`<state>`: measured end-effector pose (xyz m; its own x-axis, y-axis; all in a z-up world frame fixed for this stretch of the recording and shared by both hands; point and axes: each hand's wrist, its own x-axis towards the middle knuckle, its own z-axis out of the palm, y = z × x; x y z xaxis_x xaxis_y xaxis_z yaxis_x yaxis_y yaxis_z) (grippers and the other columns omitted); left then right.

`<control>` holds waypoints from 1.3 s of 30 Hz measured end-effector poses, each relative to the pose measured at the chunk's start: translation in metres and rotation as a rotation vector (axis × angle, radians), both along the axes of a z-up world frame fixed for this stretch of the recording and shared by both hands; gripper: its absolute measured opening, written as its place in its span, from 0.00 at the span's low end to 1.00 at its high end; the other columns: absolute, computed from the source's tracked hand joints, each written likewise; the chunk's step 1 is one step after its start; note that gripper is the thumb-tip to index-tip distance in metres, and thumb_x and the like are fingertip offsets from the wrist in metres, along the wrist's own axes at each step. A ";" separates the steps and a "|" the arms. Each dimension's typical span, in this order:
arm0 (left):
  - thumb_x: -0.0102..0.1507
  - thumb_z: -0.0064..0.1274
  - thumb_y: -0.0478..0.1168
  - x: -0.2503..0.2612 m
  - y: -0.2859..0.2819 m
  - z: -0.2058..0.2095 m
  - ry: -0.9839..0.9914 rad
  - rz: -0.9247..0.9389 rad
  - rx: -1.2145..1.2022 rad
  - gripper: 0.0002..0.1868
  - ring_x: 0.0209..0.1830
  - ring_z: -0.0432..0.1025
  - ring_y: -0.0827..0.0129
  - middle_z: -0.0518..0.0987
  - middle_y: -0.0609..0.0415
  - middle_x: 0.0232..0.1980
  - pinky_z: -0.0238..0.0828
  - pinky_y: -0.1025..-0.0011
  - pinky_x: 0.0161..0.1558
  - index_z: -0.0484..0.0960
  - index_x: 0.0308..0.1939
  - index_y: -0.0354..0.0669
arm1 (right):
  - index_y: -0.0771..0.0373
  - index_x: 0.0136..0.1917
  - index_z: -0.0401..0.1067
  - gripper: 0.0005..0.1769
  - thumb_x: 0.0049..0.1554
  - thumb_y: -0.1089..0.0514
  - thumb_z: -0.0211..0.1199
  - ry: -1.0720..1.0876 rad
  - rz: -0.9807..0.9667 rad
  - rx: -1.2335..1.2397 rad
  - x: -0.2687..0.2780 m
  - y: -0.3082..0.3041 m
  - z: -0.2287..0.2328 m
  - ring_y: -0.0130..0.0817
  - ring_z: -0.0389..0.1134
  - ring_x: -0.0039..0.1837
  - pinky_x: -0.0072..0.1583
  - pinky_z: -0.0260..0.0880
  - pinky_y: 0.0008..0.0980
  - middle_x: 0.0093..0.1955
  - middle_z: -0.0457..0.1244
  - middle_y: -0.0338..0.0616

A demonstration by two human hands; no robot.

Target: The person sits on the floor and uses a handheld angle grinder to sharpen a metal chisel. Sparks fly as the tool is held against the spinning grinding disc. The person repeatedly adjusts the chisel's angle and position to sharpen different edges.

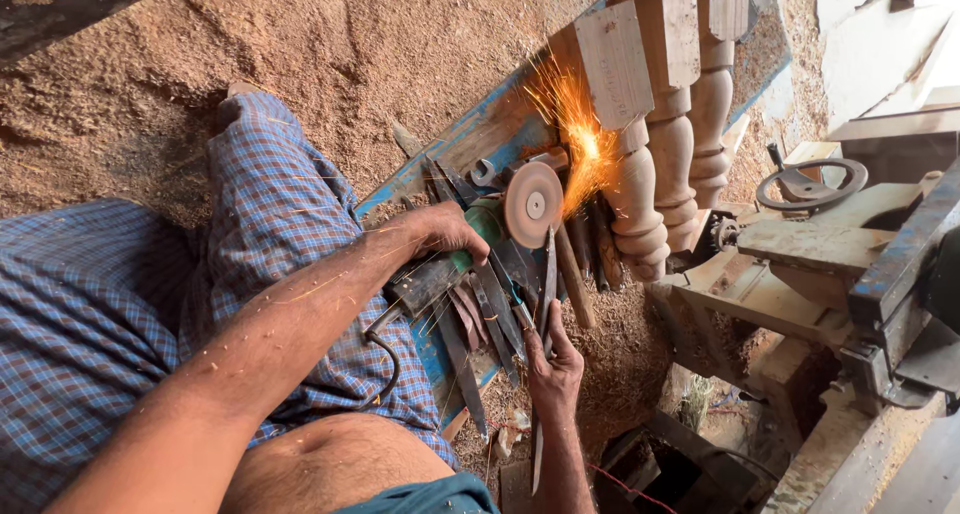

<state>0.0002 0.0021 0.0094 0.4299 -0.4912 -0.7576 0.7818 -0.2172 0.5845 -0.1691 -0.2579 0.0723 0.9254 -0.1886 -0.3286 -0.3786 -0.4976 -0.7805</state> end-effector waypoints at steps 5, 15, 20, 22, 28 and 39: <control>0.40 0.69 0.37 0.000 -0.001 -0.002 -0.013 -0.001 -0.004 0.16 0.24 0.75 0.60 0.82 0.44 0.29 0.73 0.59 0.27 0.83 0.24 0.29 | 0.61 0.81 0.59 0.37 0.60 0.66 0.63 0.103 -0.045 -0.084 -0.004 0.000 0.006 0.22 0.66 0.50 0.49 0.69 0.22 0.60 0.70 0.46; 0.41 0.70 0.38 0.000 -0.005 -0.009 -0.022 -0.026 0.029 0.15 0.24 0.75 0.60 0.83 0.44 0.29 0.74 0.60 0.28 0.84 0.25 0.30 | 0.62 0.80 0.57 0.36 0.60 0.67 0.61 0.055 -0.035 0.000 -0.016 -0.007 0.003 0.18 0.65 0.48 0.46 0.68 0.18 0.60 0.69 0.40; 0.40 0.70 0.38 -0.001 -0.004 -0.010 -0.005 0.027 -0.004 0.14 0.23 0.76 0.61 0.83 0.45 0.29 0.74 0.61 0.28 0.85 0.24 0.31 | 0.60 0.84 0.56 0.36 0.64 0.61 0.57 0.035 -0.068 0.170 -0.022 -0.006 0.022 0.21 0.59 0.29 0.30 0.59 0.22 0.34 0.61 0.41; 0.41 0.71 0.39 0.001 -0.005 -0.010 -0.033 -0.033 0.034 0.14 0.24 0.75 0.62 0.83 0.46 0.29 0.73 0.61 0.28 0.85 0.23 0.32 | 0.60 0.82 0.53 0.34 0.64 0.57 0.52 0.116 -0.119 0.412 -0.024 -0.005 0.035 0.24 0.61 0.28 0.28 0.60 0.24 0.33 0.62 0.42; 0.40 0.71 0.40 -0.001 -0.005 -0.012 -0.036 -0.008 0.021 0.16 0.23 0.74 0.62 0.82 0.46 0.27 0.71 0.63 0.27 0.85 0.23 0.31 | 0.62 0.82 0.52 0.33 0.66 0.54 0.50 0.177 -0.131 0.588 -0.025 0.006 0.055 0.24 0.60 0.28 0.29 0.59 0.23 0.34 0.61 0.41; 0.39 0.70 0.39 0.002 -0.003 -0.011 0.000 -0.010 -0.001 0.15 0.24 0.76 0.61 0.83 0.44 0.29 0.74 0.62 0.29 0.85 0.24 0.32 | 0.66 0.75 0.64 0.26 0.67 0.53 0.51 0.144 -0.183 0.524 -0.027 -0.003 0.042 0.23 0.59 0.27 0.28 0.58 0.24 0.34 0.60 0.40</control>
<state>0.0020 -0.0014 -0.0016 0.4248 -0.4961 -0.7573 0.7796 -0.2248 0.5846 -0.1966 -0.2604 0.1142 0.8320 -0.1192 -0.5418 -0.5430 0.0250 -0.8393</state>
